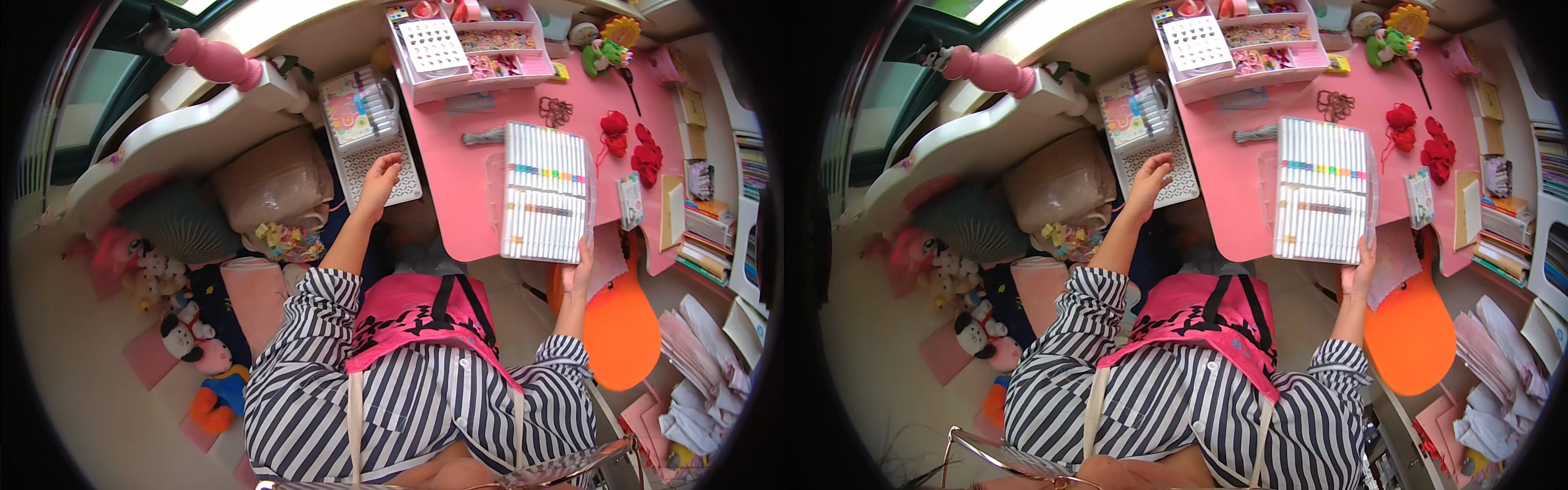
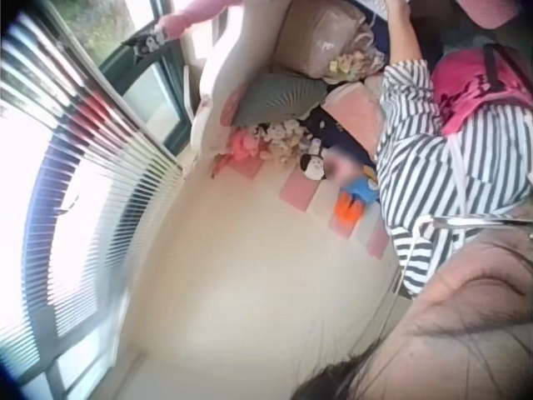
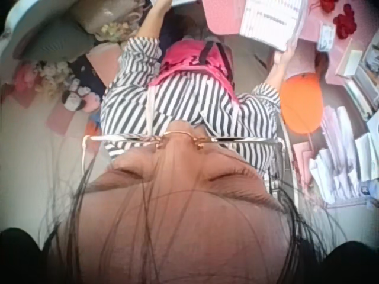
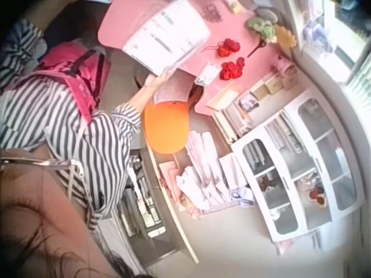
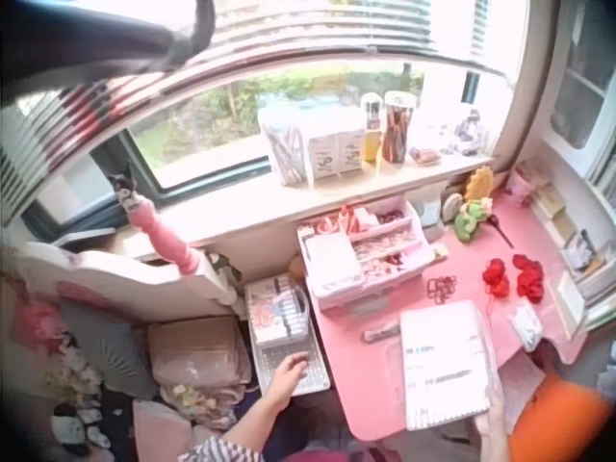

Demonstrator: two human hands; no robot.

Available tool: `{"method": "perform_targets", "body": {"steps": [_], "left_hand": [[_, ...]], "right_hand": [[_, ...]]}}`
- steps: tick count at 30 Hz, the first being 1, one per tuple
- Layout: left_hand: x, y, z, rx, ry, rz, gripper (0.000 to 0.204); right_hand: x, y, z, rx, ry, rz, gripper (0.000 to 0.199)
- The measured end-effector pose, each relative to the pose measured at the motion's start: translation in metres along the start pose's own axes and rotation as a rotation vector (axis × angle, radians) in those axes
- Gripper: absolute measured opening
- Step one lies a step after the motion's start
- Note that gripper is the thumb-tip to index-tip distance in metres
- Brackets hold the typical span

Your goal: The person organizes craft supplies at a pink desk, moving containers of markers, pens, and small accessories into drawers and storage boxes. They open and close plastic cases, place items into compartments, and rearrange objects on the desk and shelves.

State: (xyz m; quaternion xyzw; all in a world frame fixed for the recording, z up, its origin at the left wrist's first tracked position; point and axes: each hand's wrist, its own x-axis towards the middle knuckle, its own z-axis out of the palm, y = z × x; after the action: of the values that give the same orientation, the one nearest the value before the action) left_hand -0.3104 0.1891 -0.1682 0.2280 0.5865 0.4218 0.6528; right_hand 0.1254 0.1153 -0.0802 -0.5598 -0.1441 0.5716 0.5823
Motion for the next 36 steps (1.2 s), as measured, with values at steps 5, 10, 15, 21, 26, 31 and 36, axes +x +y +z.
{"method": "perform_targets", "body": {"steps": [5, 10, 15, 21, 26, 31, 36], "left_hand": [[-0.007, 0.003, -0.021, 0.028, 0.062, -0.004, 0.031], [-0.011, -0.004, -0.05, -0.079, 0.146, 0.018, 0.029], [0.0, -0.019, -0.089, -0.262, 0.344, 0.062, 0.036], [0.045, 0.027, -0.103, -0.288, 0.34, 0.056, 0.058], [0.122, 0.05, -0.121, -0.343, 0.217, 0.013, 0.062], [0.183, 0.044, -0.134, -0.489, 0.152, -0.045, 0.063], [0.208, 0.051, -0.137, -0.564, 0.097, -0.123, 0.064]], "right_hand": [[0.03, 0.013, -0.024, -0.441, 0.068, -0.113, 0.042], [0.033, 0.006, 0.001, -1.088, 0.355, -0.558, 0.03], [-0.034, 0.07, 0.187, -0.558, -0.344, -0.106, 0.028], [0.039, 0.217, 0.301, -0.007, -0.309, 0.695, 0.114], [0.072, 0.276, 0.339, 0.107, -0.189, 0.712, 0.099], [0.088, 0.289, 0.346, 0.096, -0.152, 0.64, 0.068], [0.091, 0.296, 0.347, 0.092, -0.152, 0.598, 0.073]]}}
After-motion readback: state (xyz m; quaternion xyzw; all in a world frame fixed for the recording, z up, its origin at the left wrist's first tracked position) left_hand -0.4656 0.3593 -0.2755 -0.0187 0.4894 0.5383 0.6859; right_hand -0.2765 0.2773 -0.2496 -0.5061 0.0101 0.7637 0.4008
